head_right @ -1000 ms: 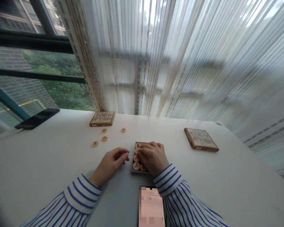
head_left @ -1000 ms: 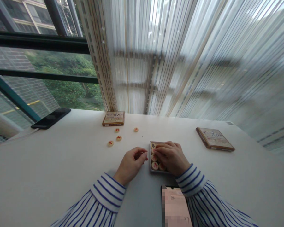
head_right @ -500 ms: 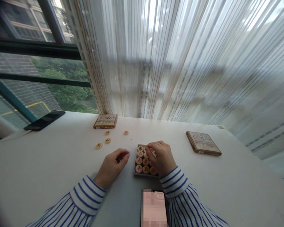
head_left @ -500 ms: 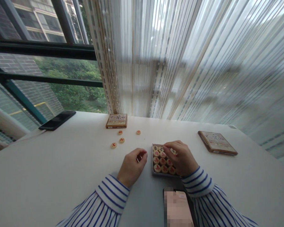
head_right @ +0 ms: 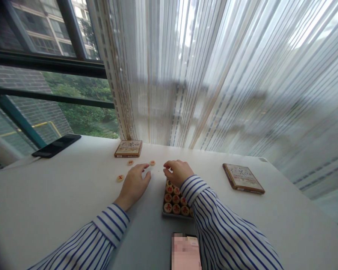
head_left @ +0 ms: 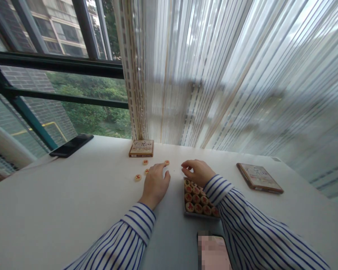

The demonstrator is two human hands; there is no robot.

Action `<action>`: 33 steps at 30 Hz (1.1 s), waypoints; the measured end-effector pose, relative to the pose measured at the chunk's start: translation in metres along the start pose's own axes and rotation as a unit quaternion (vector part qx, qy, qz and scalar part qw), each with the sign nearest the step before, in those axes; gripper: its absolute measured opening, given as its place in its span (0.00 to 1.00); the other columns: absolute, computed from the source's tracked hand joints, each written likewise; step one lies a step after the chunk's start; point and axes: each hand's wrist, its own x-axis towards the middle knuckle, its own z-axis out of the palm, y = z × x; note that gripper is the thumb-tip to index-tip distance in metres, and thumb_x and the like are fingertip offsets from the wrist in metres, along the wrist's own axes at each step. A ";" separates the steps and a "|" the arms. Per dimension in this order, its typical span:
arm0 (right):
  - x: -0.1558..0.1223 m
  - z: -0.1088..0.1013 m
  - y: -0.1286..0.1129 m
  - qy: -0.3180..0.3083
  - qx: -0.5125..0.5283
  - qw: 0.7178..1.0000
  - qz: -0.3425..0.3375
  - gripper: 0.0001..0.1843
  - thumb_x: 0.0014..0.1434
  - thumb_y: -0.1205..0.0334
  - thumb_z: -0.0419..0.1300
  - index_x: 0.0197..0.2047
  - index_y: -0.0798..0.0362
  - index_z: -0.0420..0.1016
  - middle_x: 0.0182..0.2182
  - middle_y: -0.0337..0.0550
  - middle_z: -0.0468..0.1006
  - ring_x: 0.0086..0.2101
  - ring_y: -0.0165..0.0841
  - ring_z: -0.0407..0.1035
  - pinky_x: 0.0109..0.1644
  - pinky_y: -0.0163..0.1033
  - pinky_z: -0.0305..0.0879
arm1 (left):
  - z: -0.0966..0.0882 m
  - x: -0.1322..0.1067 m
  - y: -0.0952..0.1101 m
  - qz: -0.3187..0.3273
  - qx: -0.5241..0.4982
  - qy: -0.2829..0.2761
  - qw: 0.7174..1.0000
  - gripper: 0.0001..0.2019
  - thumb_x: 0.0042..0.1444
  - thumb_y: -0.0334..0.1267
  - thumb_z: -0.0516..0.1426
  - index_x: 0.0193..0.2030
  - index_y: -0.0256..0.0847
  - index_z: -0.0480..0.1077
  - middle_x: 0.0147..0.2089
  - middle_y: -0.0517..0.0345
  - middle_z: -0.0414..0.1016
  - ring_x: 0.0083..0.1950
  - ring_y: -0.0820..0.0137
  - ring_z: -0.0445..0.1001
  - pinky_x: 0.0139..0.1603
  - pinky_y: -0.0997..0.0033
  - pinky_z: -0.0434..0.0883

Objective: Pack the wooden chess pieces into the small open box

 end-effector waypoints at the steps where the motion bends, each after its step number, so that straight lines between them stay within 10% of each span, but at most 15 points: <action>1: 0.008 0.002 -0.002 -0.008 -0.003 1.000 0.003 0.14 0.55 0.60 0.53 0.42 0.52 0.75 0.34 0.43 0.79 0.35 0.33 0.71 0.42 0.38 0.63 | 0.001 0.004 -0.003 0.001 0.003 0.005 1.000 0.14 0.50 0.29 0.52 0.44 0.35 0.70 0.43 0.48 0.74 0.46 0.62 0.70 0.51 0.59 0.65; 17: 0.072 0.036 -0.031 -0.063 -0.063 0.996 0.017 0.16 0.55 0.57 0.52 0.39 0.56 0.76 0.38 0.54 0.77 0.39 0.41 0.71 0.39 0.41 0.64 | 0.007 -0.002 -0.018 -0.032 -0.069 0.035 0.996 0.14 0.51 0.29 0.50 0.43 0.34 0.70 0.41 0.45 0.74 0.44 0.61 0.71 0.49 0.59 0.66; 33: -0.017 -0.001 -0.014 0.025 0.085 0.993 -0.084 0.14 0.54 0.64 0.56 0.44 0.54 0.71 0.36 0.43 0.77 0.34 0.30 0.70 0.39 0.35 0.65 | 0.002 -0.016 0.013 -0.149 -0.297 -0.033 0.943 0.18 0.52 0.46 0.52 0.38 0.33 0.73 0.34 0.49 0.78 0.32 0.68 0.74 0.31 0.70 0.69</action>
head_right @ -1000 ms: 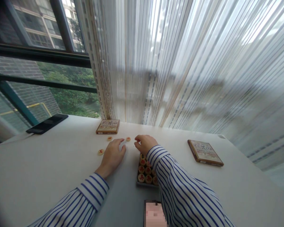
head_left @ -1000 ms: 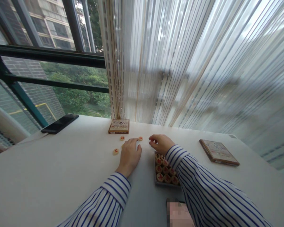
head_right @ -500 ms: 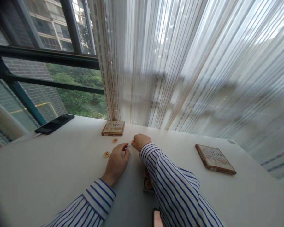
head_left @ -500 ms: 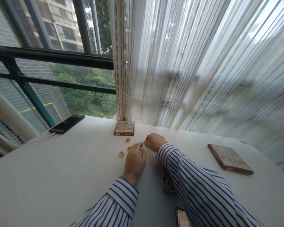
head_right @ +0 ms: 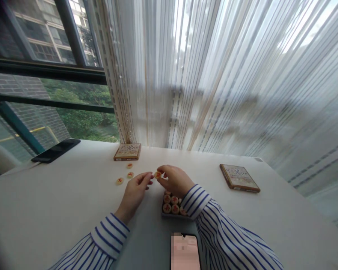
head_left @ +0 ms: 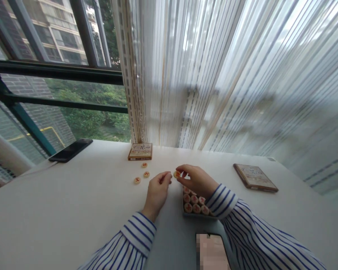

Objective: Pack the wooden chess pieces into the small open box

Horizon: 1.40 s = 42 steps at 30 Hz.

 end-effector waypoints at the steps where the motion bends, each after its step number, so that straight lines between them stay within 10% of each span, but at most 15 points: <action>1: -0.007 -0.002 0.000 0.015 0.008 1.000 -0.012 0.13 0.53 0.64 0.57 0.44 0.55 0.72 0.35 0.43 0.77 0.34 0.31 0.70 0.40 0.36 0.66 | 0.004 -0.003 0.003 -0.007 -0.016 -0.011 1.000 0.19 0.52 0.48 0.52 0.38 0.33 0.74 0.33 0.50 0.78 0.31 0.68 0.73 0.29 0.71 0.69; 11: -0.051 -0.011 0.013 0.079 0.088 0.992 -0.051 0.13 0.55 0.68 0.56 0.45 0.52 0.73 0.37 0.46 0.75 0.38 0.32 0.69 0.43 0.38 0.67 | 0.027 -0.019 0.020 -0.052 -0.128 -0.090 0.986 0.17 0.45 0.47 0.59 0.34 0.34 0.76 0.21 0.60 0.71 0.24 0.74 0.66 0.26 0.75 0.63; 24: -0.041 -0.005 0.017 0.123 0.124 0.982 -0.067 0.09 0.57 0.63 0.56 0.41 0.54 0.72 0.34 0.45 0.75 0.34 0.30 0.70 0.40 0.38 0.68 | 0.024 -0.016 0.006 -0.114 -0.275 -0.076 0.952 0.18 0.41 0.41 0.64 0.40 0.35 0.75 0.25 0.59 0.73 0.25 0.78 0.65 0.28 0.77 0.62; 42: -0.037 0.001 0.030 0.151 0.072 0.985 -0.038 0.10 0.54 0.64 0.58 0.41 0.56 0.72 0.34 0.46 0.75 0.35 0.32 0.70 0.41 0.38 0.67 | 0.022 -0.015 0.002 -0.051 -0.090 -0.015 0.994 0.14 0.46 0.45 0.58 0.34 0.34 0.74 0.30 0.54 0.77 0.26 0.73 0.69 0.28 0.74 0.66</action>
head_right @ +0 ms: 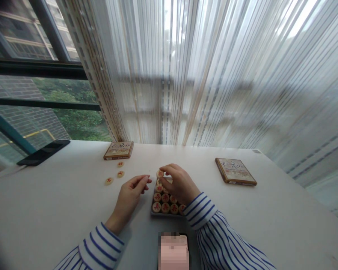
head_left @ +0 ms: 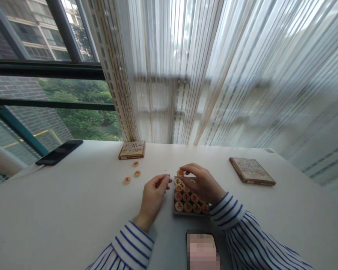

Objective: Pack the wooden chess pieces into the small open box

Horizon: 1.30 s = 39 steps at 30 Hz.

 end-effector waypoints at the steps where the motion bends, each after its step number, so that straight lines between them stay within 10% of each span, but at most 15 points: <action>1: 0.000 0.002 0.002 -0.008 -0.003 1.000 0.008 0.10 0.54 0.64 0.58 0.40 0.56 0.72 0.34 0.46 0.76 0.34 0.32 0.70 0.39 0.38 0.67 | 0.000 0.001 -0.001 0.005 0.022 0.008 1.000 0.14 0.46 0.45 0.57 0.33 0.34 0.74 0.29 0.54 0.77 0.26 0.72 0.69 0.28 0.73 0.66; 13: 0.001 0.007 0.007 -0.121 -0.074 0.985 0.094 0.09 0.56 0.62 0.56 0.38 0.56 0.75 0.34 0.47 0.76 0.36 0.33 0.69 0.40 0.36 0.64 | 0.001 0.001 -0.015 0.056 0.144 -0.010 0.988 0.12 0.50 0.43 0.54 0.35 0.38 0.74 0.33 0.54 0.79 0.35 0.66 0.75 0.38 0.67 0.71; 39: 0.002 0.011 0.011 -0.187 -0.129 0.972 0.055 0.12 0.59 0.61 0.53 0.36 0.52 0.77 0.35 0.43 0.78 0.36 0.32 0.69 0.42 0.34 0.61 | 0.002 0.001 -0.013 0.059 0.152 -0.013 0.986 0.12 0.51 0.42 0.53 0.34 0.37 0.73 0.32 0.54 0.78 0.34 0.68 0.74 0.37 0.69 0.70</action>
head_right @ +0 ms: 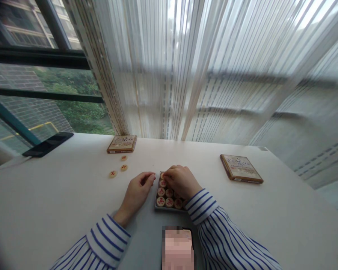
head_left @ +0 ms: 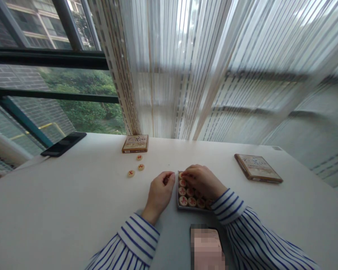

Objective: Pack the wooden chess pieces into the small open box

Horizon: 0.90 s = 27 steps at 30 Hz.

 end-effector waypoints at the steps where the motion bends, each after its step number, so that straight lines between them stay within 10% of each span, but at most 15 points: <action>1: 0.000 0.000 0.000 -0.001 -0.001 1.000 -0.002 0.12 0.60 0.61 0.52 0.36 0.51 0.77 0.35 0.43 0.78 0.37 0.32 0.69 0.42 0.34 0.61 | 0.000 0.000 0.000 0.000 0.002 0.000 1.000 0.12 0.51 0.42 0.53 0.34 0.37 0.73 0.32 0.54 0.78 0.34 0.68 0.74 0.37 0.69 0.70; 27: -0.001 -0.007 -0.003 0.009 -0.004 1.000 0.009 0.12 0.58 0.63 0.52 0.37 0.52 0.77 0.34 0.44 0.79 0.36 0.33 0.70 0.42 0.35 0.62 | -0.001 -0.003 0.002 0.018 0.024 -0.003 1.000 0.12 0.53 0.41 0.52 0.35 0.37 0.73 0.32 0.55 0.77 0.32 0.69 0.73 0.34 0.71 0.68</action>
